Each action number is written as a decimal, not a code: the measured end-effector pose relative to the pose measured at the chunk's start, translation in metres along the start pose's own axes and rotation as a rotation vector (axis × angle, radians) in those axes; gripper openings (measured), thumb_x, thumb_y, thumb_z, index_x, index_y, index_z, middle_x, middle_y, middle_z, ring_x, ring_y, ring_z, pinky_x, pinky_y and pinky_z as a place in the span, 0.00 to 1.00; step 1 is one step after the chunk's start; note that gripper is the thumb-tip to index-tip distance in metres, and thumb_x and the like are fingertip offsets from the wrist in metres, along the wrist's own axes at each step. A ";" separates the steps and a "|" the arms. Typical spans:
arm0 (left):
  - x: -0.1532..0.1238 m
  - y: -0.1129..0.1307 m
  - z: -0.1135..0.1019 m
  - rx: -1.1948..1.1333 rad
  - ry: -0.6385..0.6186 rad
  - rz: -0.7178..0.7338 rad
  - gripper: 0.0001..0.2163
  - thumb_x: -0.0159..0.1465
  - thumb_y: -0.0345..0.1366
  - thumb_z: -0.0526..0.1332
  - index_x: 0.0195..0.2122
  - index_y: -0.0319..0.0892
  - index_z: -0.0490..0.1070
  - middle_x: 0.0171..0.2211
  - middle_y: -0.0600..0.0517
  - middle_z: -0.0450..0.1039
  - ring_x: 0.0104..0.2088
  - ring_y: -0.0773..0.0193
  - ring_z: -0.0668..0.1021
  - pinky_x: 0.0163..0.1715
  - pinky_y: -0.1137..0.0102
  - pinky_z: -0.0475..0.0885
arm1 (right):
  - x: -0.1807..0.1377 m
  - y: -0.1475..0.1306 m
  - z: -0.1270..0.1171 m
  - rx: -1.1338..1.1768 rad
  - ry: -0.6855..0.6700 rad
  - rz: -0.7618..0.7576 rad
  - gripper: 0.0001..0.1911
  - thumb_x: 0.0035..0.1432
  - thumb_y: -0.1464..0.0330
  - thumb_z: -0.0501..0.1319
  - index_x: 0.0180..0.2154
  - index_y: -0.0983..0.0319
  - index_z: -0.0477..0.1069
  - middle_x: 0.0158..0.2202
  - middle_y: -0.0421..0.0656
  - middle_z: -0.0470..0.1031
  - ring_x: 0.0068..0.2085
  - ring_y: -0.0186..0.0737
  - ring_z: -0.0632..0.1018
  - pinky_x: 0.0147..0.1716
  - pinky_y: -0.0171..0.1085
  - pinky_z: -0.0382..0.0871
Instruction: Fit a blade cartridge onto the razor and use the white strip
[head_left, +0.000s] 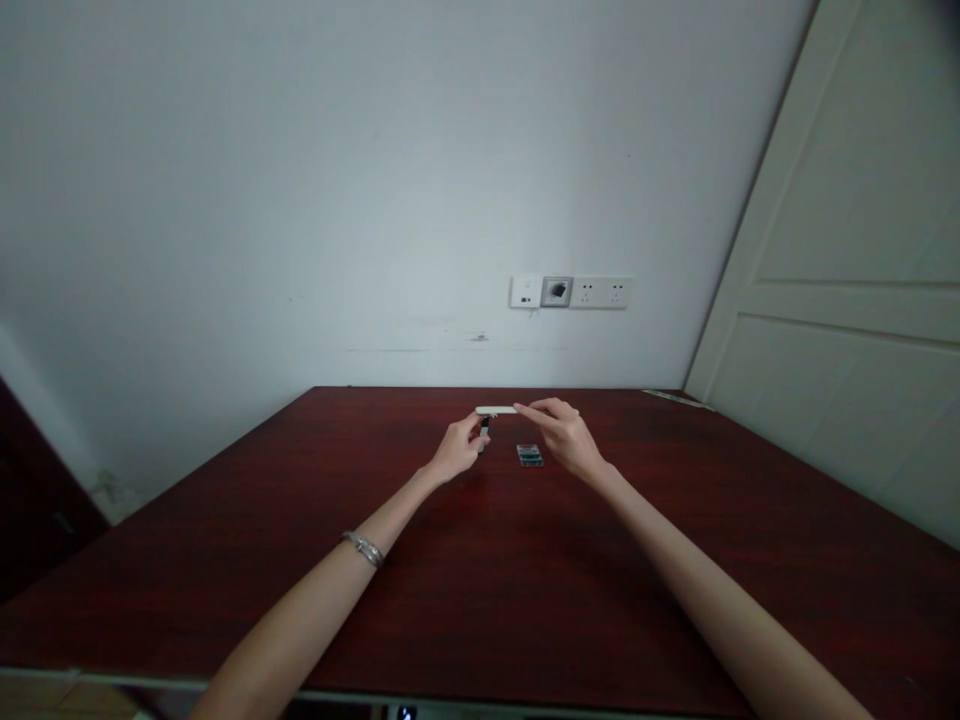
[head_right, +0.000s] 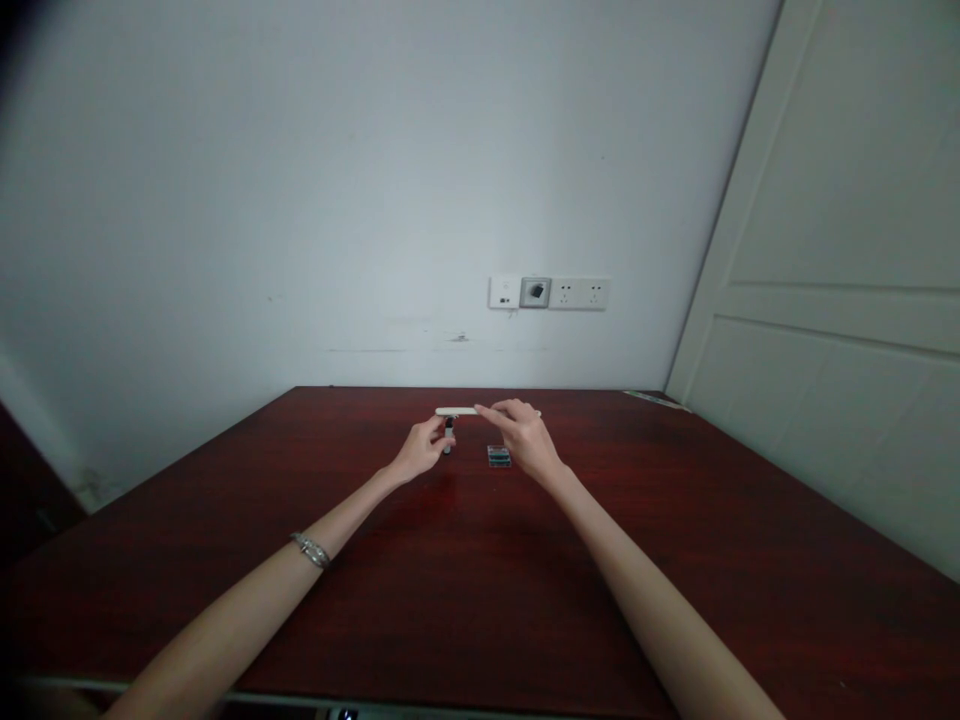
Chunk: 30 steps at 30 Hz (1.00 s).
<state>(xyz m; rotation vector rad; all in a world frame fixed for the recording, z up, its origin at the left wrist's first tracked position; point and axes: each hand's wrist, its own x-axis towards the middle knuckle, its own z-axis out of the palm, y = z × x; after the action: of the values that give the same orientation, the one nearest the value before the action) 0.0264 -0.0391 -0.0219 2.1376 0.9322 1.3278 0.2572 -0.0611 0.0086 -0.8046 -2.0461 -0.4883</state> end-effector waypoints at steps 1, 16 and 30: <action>0.001 0.001 -0.001 -0.016 0.003 -0.004 0.10 0.55 0.30 0.57 0.39 0.37 0.67 0.29 0.53 0.69 0.28 0.69 0.73 0.30 0.74 0.69 | -0.001 0.001 0.000 0.008 -0.007 -0.006 0.27 0.57 0.80 0.47 0.54 0.52 0.64 0.40 0.45 0.71 0.40 0.38 0.71 0.39 0.38 0.65; 0.004 0.007 -0.009 0.030 0.017 0.009 0.08 0.56 0.31 0.58 0.38 0.37 0.68 0.29 0.52 0.70 0.29 0.68 0.73 0.32 0.74 0.69 | -0.011 0.014 0.008 0.150 0.053 0.076 0.23 0.59 0.77 0.48 0.51 0.52 0.67 0.38 0.44 0.70 0.38 0.37 0.71 0.37 0.37 0.66; 0.006 0.007 -0.016 0.040 0.020 0.013 0.07 0.56 0.32 0.58 0.36 0.37 0.68 0.29 0.52 0.70 0.31 0.67 0.74 0.32 0.74 0.69 | -0.008 0.005 -0.002 0.046 0.068 0.062 0.25 0.58 0.78 0.48 0.52 0.51 0.67 0.38 0.44 0.71 0.37 0.38 0.71 0.38 0.38 0.65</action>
<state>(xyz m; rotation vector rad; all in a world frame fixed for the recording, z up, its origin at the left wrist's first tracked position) 0.0159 -0.0387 -0.0066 2.1683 0.9620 1.3496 0.2657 -0.0616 0.0032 -0.8109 -1.9566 -0.4267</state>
